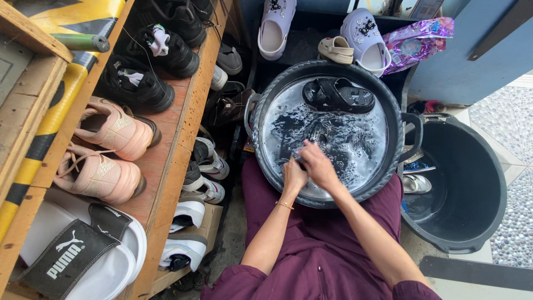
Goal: The person washes black sandals in a basin of soapy water by hand with a cloth, scrubbing the surfaces and then setting them aside.
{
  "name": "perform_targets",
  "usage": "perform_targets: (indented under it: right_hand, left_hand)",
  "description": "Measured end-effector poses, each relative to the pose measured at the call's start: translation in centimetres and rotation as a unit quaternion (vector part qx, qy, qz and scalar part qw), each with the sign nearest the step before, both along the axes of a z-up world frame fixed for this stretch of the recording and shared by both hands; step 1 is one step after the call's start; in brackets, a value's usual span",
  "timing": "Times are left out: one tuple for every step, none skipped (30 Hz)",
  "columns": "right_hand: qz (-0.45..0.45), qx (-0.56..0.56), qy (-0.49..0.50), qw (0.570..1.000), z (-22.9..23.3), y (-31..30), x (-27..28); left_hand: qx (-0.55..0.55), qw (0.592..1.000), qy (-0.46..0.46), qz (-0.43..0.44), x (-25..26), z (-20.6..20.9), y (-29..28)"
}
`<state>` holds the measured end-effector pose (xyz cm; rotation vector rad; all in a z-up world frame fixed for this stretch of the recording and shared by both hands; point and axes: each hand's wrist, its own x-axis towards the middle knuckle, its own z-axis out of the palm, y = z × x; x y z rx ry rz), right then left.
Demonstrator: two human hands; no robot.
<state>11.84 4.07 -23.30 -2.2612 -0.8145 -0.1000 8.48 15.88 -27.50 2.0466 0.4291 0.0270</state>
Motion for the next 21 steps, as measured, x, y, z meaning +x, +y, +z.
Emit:
perform_targets:
  right_hand:
    - [0.002,0.006,-0.026,1.0,0.9,0.2,-0.2]
    - [0.005,0.013,-0.051,0.999,1.6,0.1,-0.2]
    - [0.007,0.02,-0.077,0.997,1.9,0.1,0.0]
    - [-0.032,-0.009,-0.099,0.995,2.0,0.0,0.9]
    - [-0.07,-0.037,-0.123,0.989,2.0,-0.1,2.5]
    - [-0.108,-0.064,-0.146,0.981,1.8,-0.3,4.0]
    - [-0.141,-0.031,-0.14,0.98,1.5,-0.3,5.5]
    - [-0.173,0.002,-0.134,0.976,1.3,-0.3,6.9]
    - [-0.213,0.042,-0.073,0.973,1.1,-0.5,7.9]
    - [-0.25,0.083,-0.011,0.964,1.1,-0.6,8.8]
    - [-0.288,0.124,0.051,0.948,1.2,-0.5,9.2]
    - [-0.249,0.077,0.025,0.965,1.3,-0.4,9.1]
    - [-0.209,0.028,0.0,0.978,1.5,-0.5,8.3]
    - [-0.168,-0.021,-0.023,0.985,1.7,-0.4,7.5]
    - [-0.157,-0.006,-0.008,0.987,1.9,-0.4,6.2]
    - [-0.147,0.01,0.008,0.989,2.0,-0.1,4.6]
    - [-0.137,0.026,0.027,0.99,2.0,0.0,2.8]
    - [-0.13,0.031,0.049,0.99,2.0,0.0,1.3]
    - [-0.121,0.038,0.067,0.99,2.2,0.2,0.4]
    - [-0.112,0.046,0.086,0.989,2.4,0.3,-0.1]
    - [-0.081,0.052,0.058,0.994,2.5,0.4,-0.9]
  left_hand:
    - [0.005,1.0,-0.018,0.001,0.0,0.0,-0.1]
    - [0.011,0.999,-0.036,0.002,0.1,0.2,-0.1]
    - [0.018,0.998,-0.053,0.003,0.0,0.6,-0.1]
    - [0.032,0.998,-0.057,-0.006,-0.4,1.3,-0.2]
    - [0.047,0.997,-0.063,-0.015,-0.9,2.2,-0.3]
    - [0.063,0.995,-0.068,-0.023,-1.1,3.1,-0.3]
    - [0.061,0.996,-0.062,-0.031,-1.1,4.0,-0.1]
    - [0.06,0.996,-0.056,-0.038,-1.3,4.7,-0.2]
    - [0.057,0.996,-0.048,-0.044,-1.6,5.2,-0.3]
    - [0.054,0.996,-0.056,-0.035,-1.6,5.5,-0.5]
    - [0.051,0.996,-0.064,-0.027,-1.5,5.6,-0.6]
    - [0.048,0.996,-0.071,-0.019,-1.4,5.7,-0.5]
    - [0.029,0.998,-0.062,-0.01,-1.3,5.6,-0.3]
    - [0.01,0.999,-0.051,-0.002,-1.2,5.4,0.0]
    - [-0.013,0.999,-0.04,0.009,-1.2,5.0,-0.1]
    - [0.001,0.999,-0.037,0.005,-0.8,4.5,-0.1]
    - [0.015,0.999,-0.031,0.0,-0.6,3.7,0.0]
    - [0.029,0.999,-0.025,-0.005,-0.5,2.9,-0.1]
    - [0.041,0.999,-0.031,0.001,-0.2,2.3,-0.1]
    - [0.054,0.998,-0.036,0.008,0.1,1.8,-0.1]
    - [0.067,0.997,-0.039,0.014,-0.1,1.4,-0.2]
